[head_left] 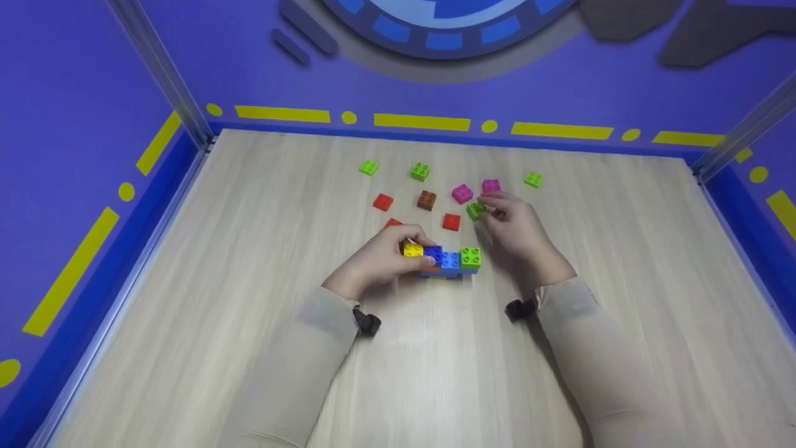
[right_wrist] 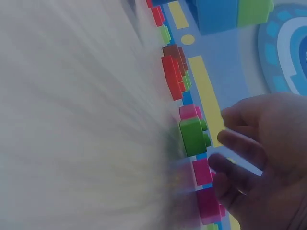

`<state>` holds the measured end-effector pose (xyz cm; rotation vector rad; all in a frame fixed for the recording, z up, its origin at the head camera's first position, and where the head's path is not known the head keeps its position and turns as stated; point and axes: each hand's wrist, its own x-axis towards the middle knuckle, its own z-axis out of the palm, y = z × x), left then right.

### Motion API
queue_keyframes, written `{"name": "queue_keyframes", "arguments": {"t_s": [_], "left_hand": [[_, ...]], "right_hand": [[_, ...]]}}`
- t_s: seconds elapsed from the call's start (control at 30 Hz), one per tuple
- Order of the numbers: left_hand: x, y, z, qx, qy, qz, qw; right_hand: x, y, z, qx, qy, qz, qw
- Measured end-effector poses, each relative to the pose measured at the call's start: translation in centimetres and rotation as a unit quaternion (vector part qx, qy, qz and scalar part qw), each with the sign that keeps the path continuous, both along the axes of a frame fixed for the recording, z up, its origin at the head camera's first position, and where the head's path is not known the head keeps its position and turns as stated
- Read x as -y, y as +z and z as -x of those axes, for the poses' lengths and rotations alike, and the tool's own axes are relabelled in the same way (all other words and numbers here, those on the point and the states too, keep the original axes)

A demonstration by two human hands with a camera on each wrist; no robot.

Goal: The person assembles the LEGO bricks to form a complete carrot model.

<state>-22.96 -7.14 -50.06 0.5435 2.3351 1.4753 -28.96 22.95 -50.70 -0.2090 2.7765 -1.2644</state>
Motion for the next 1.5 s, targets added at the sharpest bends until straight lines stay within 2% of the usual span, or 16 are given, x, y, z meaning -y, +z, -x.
{"name": "queue_keyframes", "arguments": {"t_s": [0.13, 0.5, 0.7, 0.9, 1.07, 1.17, 1.3, 1.5], "left_hand": [[0.0, 0.2, 0.1, 0.001, 0.000, 0.001, 1.0000], [-0.1, 0.2, 0.0, 0.014, 0.007, 0.003, 0.9999], [-0.1, 0.1, -0.1, 0.018, 0.010, 0.005, 0.9998], [0.0, 0.1, -0.1, 0.017, 0.009, 0.005, 0.9998], [0.0, 0.1, 0.0, 0.016, 0.006, 0.009, 0.9998], [0.0, 0.1, 0.0, 0.017, 0.004, 0.011, 0.9998], [0.0, 0.1, 0.1, 0.018, 0.002, 0.009, 0.9998], [0.0, -0.1, 0.2, 0.004, -0.005, -0.001, 1.0000]], "right_hand": [[-0.3, -0.3, 0.2, -0.018, 0.012, -0.038, 0.9990], [-0.5, -0.9, 0.2, -0.014, -0.007, -0.066, 0.9977], [-0.5, -0.9, 0.1, -0.013, -0.024, -0.063, 0.9976], [-0.5, -0.8, 0.0, 0.004, -0.022, -0.039, 0.9990], [-0.6, -0.4, -0.1, -0.001, -0.008, -0.014, 0.9999], [-0.6, 0.1, -0.3, 0.010, 0.003, 0.010, 0.9999], [-0.4, 0.7, -0.6, 0.016, 0.036, 0.031, 0.9987], [0.3, 1.6, -1.3, -0.004, 0.092, 0.054, 0.9943]]}}
